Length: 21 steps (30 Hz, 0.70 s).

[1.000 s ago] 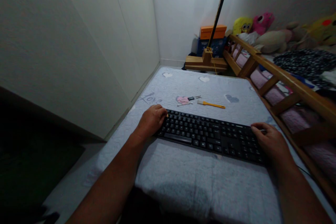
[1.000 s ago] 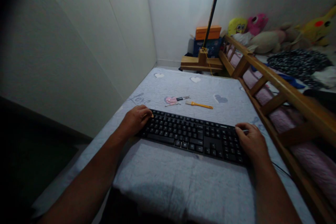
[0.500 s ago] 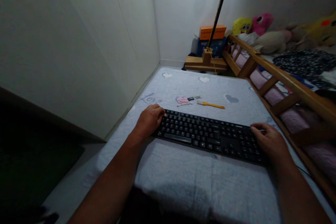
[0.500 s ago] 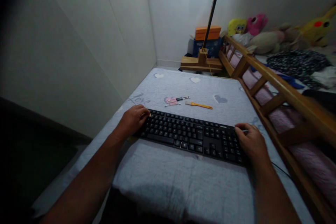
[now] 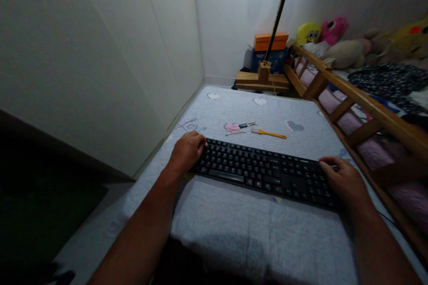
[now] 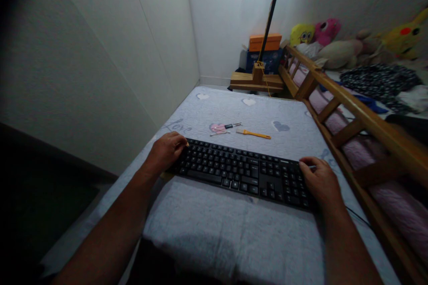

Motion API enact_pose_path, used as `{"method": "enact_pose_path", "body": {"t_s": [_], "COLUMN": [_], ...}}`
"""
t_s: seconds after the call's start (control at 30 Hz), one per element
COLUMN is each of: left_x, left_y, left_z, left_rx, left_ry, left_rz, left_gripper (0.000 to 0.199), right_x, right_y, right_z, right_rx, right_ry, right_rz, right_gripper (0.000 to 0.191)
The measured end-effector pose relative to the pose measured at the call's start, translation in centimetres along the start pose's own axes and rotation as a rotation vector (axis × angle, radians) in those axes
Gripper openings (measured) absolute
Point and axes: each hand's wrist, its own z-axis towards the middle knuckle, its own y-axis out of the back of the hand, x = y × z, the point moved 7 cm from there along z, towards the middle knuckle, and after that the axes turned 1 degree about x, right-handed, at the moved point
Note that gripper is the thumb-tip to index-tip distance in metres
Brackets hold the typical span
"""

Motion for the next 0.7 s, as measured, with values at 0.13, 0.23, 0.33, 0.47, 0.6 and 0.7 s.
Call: {"method": "enact_pose_path", "body": {"t_s": [0.13, 0.23, 0.33, 0.47, 0.6, 0.7], "left_x": [0.53, 0.79, 0.9, 0.94, 0.97, 1.07], "left_y": [0.23, 0.26, 0.26, 0.27, 0.39, 0.49], "left_z": [0.0, -0.01, -0.05, -0.08, -0.06, -0.07], "left_rx": [-0.021, -0.033, -0.037, -0.027, -0.037, -0.04], "left_ry": [0.04, 0.057, 0.066, 0.077, 0.078, 0.083], "left_rz": [0.02, 0.047, 0.07, 0.083, 0.092, 0.101], "left_gripper": [0.014, 0.014, 0.015, 0.015, 0.014, 0.013], "right_x": [0.07, 0.11, 0.19, 0.06, -0.02, -0.13], "right_y": [-0.01, 0.01, 0.03, -0.13, -0.09, -0.1], "right_z": [-0.02, -0.03, -0.06, -0.12, -0.11, -0.07], "right_rx": [0.004, 0.003, 0.012, 0.04, 0.018, 0.019], "right_ry": [0.01, 0.019, 0.015, -0.029, -0.023, -0.025], "right_rz": [-0.005, 0.018, 0.024, 0.024, 0.042, 0.038], "right_gripper": [0.035, 0.033, 0.033, 0.035, 0.034, 0.035]}}
